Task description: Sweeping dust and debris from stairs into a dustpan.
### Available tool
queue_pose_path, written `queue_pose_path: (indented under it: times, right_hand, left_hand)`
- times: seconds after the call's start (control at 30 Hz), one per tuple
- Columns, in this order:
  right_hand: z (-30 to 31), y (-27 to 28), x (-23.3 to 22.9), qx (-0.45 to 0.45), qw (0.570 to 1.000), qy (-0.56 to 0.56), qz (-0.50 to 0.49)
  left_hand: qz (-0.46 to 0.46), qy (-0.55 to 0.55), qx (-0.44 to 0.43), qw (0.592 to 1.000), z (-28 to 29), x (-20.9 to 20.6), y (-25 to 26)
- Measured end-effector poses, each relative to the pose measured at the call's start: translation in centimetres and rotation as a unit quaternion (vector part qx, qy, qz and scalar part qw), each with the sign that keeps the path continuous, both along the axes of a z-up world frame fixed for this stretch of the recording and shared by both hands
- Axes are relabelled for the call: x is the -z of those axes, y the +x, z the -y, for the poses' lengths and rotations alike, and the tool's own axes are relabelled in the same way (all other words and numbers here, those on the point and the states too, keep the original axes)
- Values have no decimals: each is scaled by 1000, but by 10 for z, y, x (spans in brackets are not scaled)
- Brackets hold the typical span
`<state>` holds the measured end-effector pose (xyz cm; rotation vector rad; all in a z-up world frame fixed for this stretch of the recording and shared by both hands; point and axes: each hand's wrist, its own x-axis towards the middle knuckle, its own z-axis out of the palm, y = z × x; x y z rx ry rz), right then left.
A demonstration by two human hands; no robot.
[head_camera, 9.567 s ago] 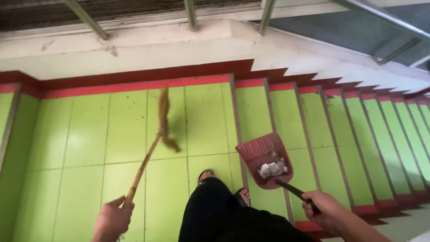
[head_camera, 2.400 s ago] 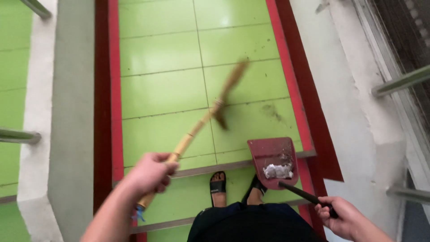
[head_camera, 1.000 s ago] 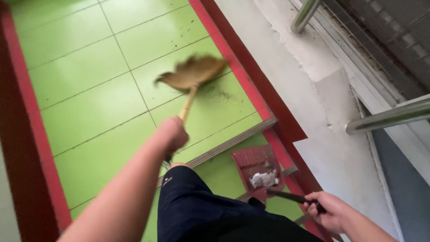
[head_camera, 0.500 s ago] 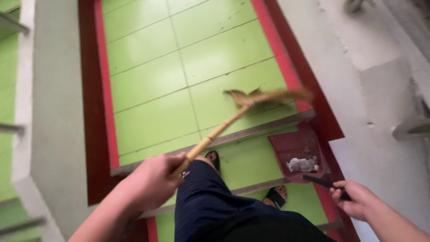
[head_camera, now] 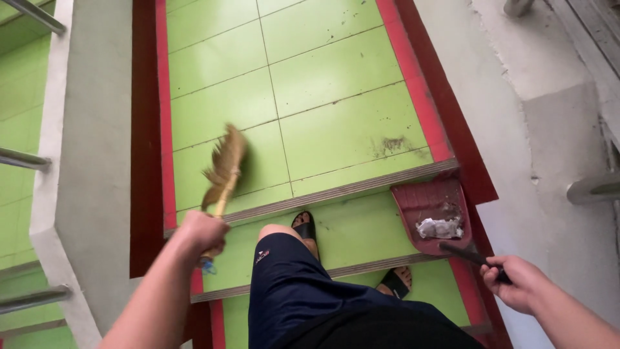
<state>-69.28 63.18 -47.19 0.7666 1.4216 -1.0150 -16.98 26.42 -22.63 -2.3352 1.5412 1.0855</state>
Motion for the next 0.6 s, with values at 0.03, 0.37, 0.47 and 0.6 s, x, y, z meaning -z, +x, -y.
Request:
queue_pose_path:
  times: [0.03,0.37,0.47,0.6]
  right_hand:
    - [-4,-2,6,2,1000,-5,4]
    - [-22,2,17,34,998,-43,4]
    - [-27,2,20,59,997,-44,4]
    - [-22,0,20,69,996,-50,-3]
  left_hand:
    - [-6,15,9,1000,-6,5,-8]
    - [71,-8,418,906,-112,-34,-131]
    - [29,9,400,916,-124,-96,-151]
    - [9,56,465,884,-121,-130,-136]
